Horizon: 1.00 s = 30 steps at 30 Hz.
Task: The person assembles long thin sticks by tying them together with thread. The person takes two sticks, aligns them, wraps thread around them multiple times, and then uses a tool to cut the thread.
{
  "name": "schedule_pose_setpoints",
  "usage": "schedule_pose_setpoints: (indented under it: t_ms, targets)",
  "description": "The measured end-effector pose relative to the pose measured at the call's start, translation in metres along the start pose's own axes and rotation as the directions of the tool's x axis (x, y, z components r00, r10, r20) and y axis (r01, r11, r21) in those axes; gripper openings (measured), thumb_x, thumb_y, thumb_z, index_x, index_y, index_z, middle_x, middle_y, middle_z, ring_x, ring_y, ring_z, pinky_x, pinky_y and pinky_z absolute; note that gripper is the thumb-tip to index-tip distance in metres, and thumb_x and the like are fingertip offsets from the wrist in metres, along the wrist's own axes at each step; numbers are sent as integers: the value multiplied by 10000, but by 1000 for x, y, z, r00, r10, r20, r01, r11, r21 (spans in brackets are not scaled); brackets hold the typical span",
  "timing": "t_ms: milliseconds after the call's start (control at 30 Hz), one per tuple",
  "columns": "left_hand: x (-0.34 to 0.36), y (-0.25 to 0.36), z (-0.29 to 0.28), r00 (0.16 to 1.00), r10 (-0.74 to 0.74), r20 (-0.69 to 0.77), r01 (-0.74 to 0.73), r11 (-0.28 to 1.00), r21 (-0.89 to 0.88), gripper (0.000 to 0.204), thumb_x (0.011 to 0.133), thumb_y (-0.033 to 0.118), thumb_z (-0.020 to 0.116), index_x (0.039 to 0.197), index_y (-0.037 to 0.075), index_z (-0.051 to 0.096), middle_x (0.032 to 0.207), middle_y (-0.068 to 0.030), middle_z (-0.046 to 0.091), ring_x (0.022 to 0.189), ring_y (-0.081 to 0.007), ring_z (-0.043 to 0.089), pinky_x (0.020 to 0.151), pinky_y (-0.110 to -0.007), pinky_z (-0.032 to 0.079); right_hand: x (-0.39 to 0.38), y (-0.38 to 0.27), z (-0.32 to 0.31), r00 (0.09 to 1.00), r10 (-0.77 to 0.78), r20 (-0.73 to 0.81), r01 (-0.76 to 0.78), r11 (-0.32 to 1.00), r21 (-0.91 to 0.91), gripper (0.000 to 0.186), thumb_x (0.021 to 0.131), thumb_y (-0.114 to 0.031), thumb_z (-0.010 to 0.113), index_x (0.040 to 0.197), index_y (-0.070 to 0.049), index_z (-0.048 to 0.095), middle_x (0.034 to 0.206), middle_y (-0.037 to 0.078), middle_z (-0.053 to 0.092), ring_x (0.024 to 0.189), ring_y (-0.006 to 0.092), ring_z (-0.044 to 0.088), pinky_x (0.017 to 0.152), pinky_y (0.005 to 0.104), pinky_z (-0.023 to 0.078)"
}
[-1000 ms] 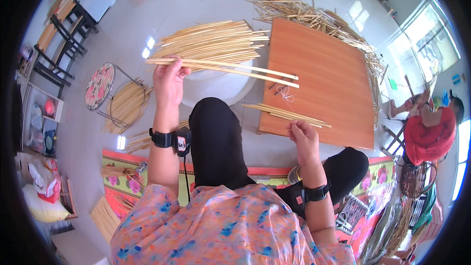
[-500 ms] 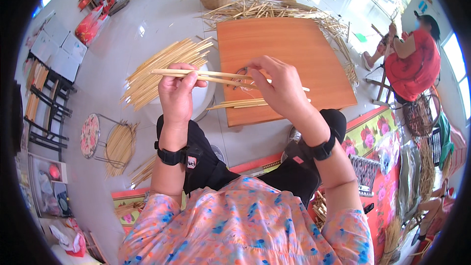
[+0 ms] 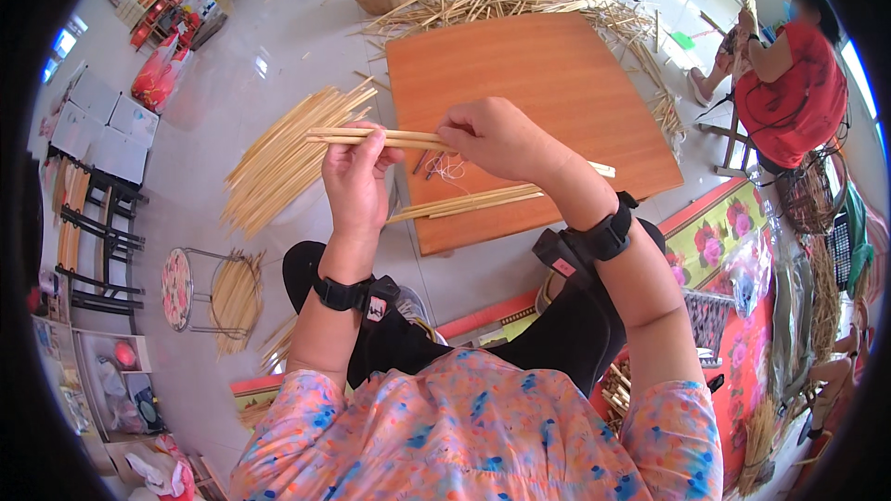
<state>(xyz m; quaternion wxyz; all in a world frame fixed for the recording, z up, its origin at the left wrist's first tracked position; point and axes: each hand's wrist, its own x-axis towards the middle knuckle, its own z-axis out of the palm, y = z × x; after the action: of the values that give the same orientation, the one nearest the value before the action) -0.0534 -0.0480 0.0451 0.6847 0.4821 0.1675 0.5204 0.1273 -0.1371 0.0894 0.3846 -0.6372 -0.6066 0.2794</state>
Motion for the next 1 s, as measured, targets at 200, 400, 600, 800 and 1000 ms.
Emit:
schedule_pose_setpoints:
  t_ms: [200,400,600,800,1000]
  targets:
    - [16,-37,-7,986,-159,-46,156,986,-63,96,904,70,640,981,38,590,823,-57,637,689,-142,645,650,-270,544,11,22,-3,991,110,74,-112,994,20,169,891,-141,619,961,0,680,741,66,662,646,140,581,598,297,467]
    - [23,-55,-8,969,-244,-29,236,959,-153,95,900,76,645,978,37,606,853,-54,634,696,-149,648,660,-278,555,16,33,-9,970,216,108,-219,976,18,169,889,-137,633,977,-1,682,728,39,646,638,106,556,580,276,456]
    - [19,-55,-7,958,-287,20,287,944,-161,140,915,87,649,1035,17,633,856,-71,655,712,-172,674,678,-295,577,18,37,-14,954,270,133,-278,960,44,184,889,-132,636,990,14,689,715,26,637,638,79,560,582,246,465]
    - [15,-56,-15,930,-368,-7,366,926,-95,132,910,117,673,999,22,653,858,-84,691,747,-181,698,685,-289,589,16,36,-14,943,292,156,-294,956,-10,190,885,-150,627,968,7,697,694,15,635,606,85,547,545,260,449]
    - [12,-61,-17,910,-415,9,413,901,-137,127,929,130,646,994,22,648,873,-98,699,776,-182,707,702,-291,594,13,40,-7,970,213,119,-201,974,-103,176,854,-161,623,935,-43,727,702,79,664,582,185,583,553,328,467]
